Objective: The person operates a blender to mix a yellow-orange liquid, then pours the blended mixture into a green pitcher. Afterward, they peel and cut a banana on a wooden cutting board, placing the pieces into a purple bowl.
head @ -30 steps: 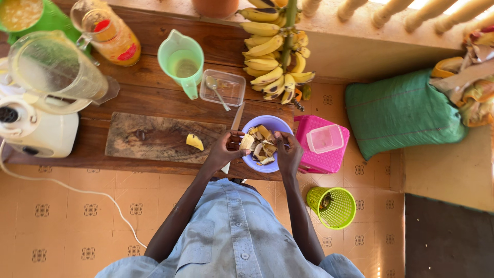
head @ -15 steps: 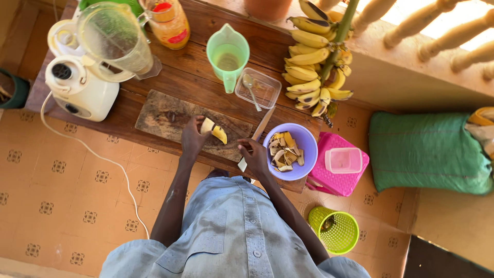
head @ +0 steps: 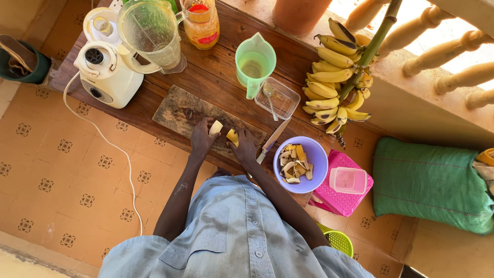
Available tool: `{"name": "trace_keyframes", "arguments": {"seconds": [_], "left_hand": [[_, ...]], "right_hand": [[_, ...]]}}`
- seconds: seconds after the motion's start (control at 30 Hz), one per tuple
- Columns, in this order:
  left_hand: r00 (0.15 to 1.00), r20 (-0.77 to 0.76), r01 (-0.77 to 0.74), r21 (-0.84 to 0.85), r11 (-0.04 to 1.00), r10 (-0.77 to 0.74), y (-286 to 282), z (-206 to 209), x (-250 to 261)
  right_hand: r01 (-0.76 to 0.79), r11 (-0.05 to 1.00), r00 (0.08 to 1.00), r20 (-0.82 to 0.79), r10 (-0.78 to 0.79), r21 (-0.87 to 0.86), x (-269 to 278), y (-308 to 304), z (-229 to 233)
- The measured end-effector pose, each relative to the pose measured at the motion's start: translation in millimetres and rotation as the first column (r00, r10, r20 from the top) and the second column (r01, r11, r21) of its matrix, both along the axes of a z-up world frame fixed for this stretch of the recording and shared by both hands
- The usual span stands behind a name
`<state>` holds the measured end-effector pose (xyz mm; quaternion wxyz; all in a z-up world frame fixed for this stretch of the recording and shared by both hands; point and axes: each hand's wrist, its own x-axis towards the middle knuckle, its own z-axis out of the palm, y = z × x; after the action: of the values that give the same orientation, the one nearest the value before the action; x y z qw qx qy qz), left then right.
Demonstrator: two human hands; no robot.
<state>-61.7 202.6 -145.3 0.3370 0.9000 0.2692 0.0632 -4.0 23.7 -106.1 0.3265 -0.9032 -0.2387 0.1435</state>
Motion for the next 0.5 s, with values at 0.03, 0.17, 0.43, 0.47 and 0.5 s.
{"name": "trace_keyframes", "arguments": {"seconds": [0.03, 0.17, 0.43, 0.47, 0.5], "left_hand": [[1.0, 0.007, 0.003, 0.003, 1.0, -0.003, 1, -1, 0], [1.0, 0.016, 0.006, -0.057, 0.998, -0.005, 2, 1, -2], [0.99, 0.142, -0.009, 0.014, 1.0, 0.007, -10, 29, -1], [0.98, 0.201, -0.005, 0.036, 0.999, -0.002, -11, 35, 0], [0.981, 0.192, 0.009, -0.032, 0.999, -0.002, -13, 42, 4]], "right_hand": [[0.0, 1.0, 1.0, 0.008, 0.0, 0.0, 0, 2, -2], [0.011, 0.999, 1.0, -0.022, -0.012, -0.043, 1, 3, -9], [0.015, 0.999, 0.999, 0.037, -0.017, 0.038, 15, -1, -2], [0.027, 0.997, 0.999, -0.025, -0.025, 0.079, 17, -4, 2], [0.04, 0.992, 0.996, -0.086, -0.03, 0.12, 18, -8, 8]]}}
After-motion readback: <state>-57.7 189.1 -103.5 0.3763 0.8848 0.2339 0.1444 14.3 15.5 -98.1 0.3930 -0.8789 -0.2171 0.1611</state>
